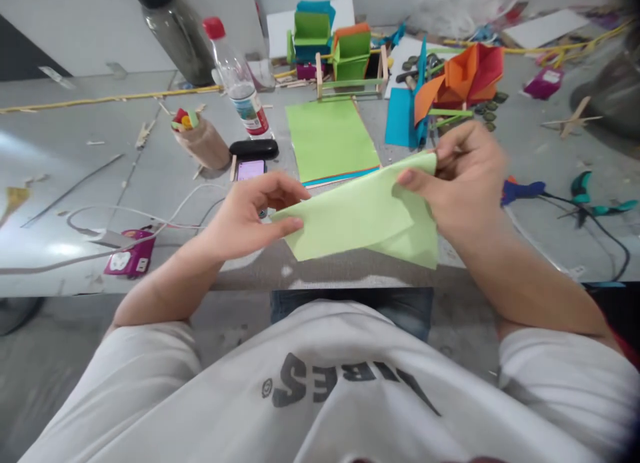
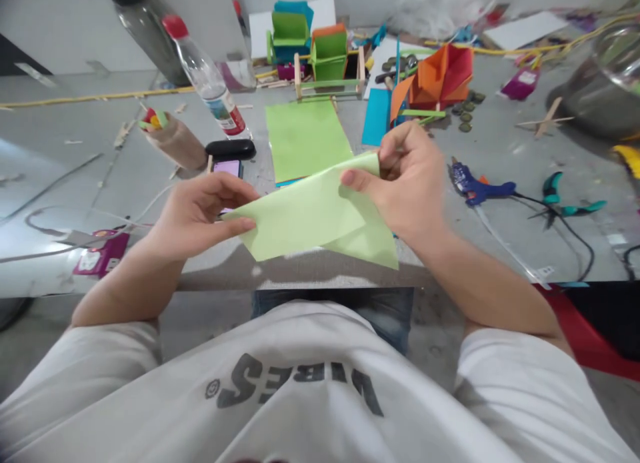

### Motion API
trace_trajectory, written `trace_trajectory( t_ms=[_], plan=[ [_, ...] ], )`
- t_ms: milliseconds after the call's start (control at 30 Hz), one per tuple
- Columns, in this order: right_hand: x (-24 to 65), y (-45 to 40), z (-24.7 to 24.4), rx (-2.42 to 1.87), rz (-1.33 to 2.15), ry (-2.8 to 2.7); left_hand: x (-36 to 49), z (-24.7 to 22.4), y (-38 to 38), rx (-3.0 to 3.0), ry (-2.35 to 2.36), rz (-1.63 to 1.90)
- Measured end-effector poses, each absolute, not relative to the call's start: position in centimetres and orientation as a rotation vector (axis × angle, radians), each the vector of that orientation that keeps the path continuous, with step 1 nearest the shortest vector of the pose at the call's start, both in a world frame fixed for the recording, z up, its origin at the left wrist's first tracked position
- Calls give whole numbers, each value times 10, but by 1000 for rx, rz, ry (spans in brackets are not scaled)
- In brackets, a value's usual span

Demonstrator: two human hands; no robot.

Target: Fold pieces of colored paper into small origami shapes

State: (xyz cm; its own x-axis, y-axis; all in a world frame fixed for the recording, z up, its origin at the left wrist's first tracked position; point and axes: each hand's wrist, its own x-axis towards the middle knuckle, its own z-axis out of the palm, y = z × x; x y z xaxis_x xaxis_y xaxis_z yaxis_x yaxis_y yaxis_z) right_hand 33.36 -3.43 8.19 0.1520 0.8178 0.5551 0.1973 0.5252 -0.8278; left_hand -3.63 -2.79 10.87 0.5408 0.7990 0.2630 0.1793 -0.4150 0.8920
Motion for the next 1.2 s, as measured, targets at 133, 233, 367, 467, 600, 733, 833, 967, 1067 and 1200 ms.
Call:
trace_trajectory(
  t_ms=[133, 233, 367, 467, 600, 733, 833, 967, 1067, 1200],
  plan=[
    [322, -28, 68, -1133, 890, -1377, -26, 109, -11, 1907, 765, 364],
    [311, -35, 60, -1215, 1032, -1342, -13, 94, -2, 1788, 693, 155],
    [305, -48, 51, -1291, 1090, -1328, -1, 59, -6, 1407, 682, 191],
    [301, -57, 47, -1323, 1092, -1322, 2, 36, -17, 1221, 666, 225],
    [294, -67, 39, -1336, 1122, -1329, 2, 21, -30, 1035, 505, 76],
    [292, -71, 21, -1199, 1028, -1376, 0, 14, -33, 927, 442, -10],
    [299, -67, 7, -1058, 964, -1404, -3, 15, -31, 908, 481, 6],
    [314, -58, 5, -1065, 1030, -1401, -5, 21, -28, 916, 572, 88],
    [321, -52, 8, -1062, 1125, -1411, -6, 24, -26, 936, 585, 99],
    [322, -50, 8, -1059, 1146, -1491, -8, 28, -24, 1044, 546, 38]
  ],
)
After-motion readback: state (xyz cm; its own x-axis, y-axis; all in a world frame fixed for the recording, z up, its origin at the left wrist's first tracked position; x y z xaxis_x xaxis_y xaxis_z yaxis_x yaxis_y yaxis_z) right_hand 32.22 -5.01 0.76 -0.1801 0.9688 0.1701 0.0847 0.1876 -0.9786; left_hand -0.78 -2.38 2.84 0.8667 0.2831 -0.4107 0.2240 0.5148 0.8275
